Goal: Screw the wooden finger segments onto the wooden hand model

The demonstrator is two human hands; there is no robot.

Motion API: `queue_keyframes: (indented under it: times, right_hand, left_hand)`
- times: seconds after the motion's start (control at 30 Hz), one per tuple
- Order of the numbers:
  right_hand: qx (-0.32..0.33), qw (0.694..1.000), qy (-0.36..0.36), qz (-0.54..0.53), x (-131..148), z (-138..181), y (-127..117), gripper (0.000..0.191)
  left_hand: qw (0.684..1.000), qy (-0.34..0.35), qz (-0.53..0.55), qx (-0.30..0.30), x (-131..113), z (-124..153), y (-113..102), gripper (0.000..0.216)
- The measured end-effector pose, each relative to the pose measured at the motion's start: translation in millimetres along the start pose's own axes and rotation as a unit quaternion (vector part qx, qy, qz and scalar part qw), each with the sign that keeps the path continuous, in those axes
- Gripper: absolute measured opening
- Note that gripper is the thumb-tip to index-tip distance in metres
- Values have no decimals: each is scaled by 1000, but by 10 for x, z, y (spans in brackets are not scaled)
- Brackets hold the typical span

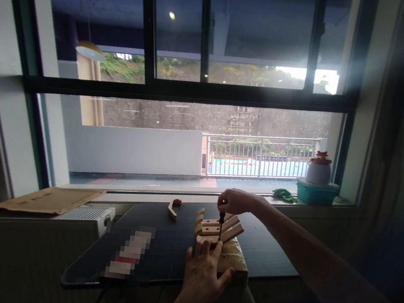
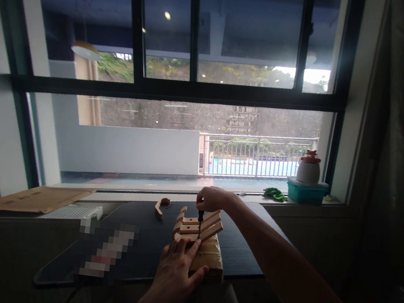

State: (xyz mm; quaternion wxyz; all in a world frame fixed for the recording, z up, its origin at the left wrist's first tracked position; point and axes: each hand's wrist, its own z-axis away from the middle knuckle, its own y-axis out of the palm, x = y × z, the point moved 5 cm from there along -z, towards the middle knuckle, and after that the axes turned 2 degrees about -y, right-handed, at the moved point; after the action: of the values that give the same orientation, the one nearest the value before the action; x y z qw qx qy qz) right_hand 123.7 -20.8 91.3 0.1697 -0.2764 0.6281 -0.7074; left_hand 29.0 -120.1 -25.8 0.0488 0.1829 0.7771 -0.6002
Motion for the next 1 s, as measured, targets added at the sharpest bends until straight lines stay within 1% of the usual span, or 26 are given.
queue_keyframes:
  times: [0.27,0.37,0.43,0.53,0.63,0.73,1.0]
  right_hand:
    - [-15,999,35,-9,-89,-22,113,29]
    - [-23,998,51,-12,-125,-30,124,29]
    - [-16,998,55,-17,-126,-28,113,29]
    - [-4,999,44,-19,-85,-11,62,29]
    - [-4,1000,18,-13,-19,9,5,29]
    - [0,1000,3,-7,22,12,4,28]
    - [-18,999,34,-3,-46,-30,97,29]
  left_hand:
    - [1000,3,2,-10,-4,5,5,61]
    - [1000,6,1,-11,-5,0,-2,61]
    - [1000,6,2,-7,-3,-4,-3,61]
    - [1000,2,1,3,4,-10,3,62]
    - [1000,-1,-1,3,4,-13,5,62]
    - [1000,0,-4,0,-3,-7,3,61]
    - [1000,0,-4,5,-13,17,-2,61]
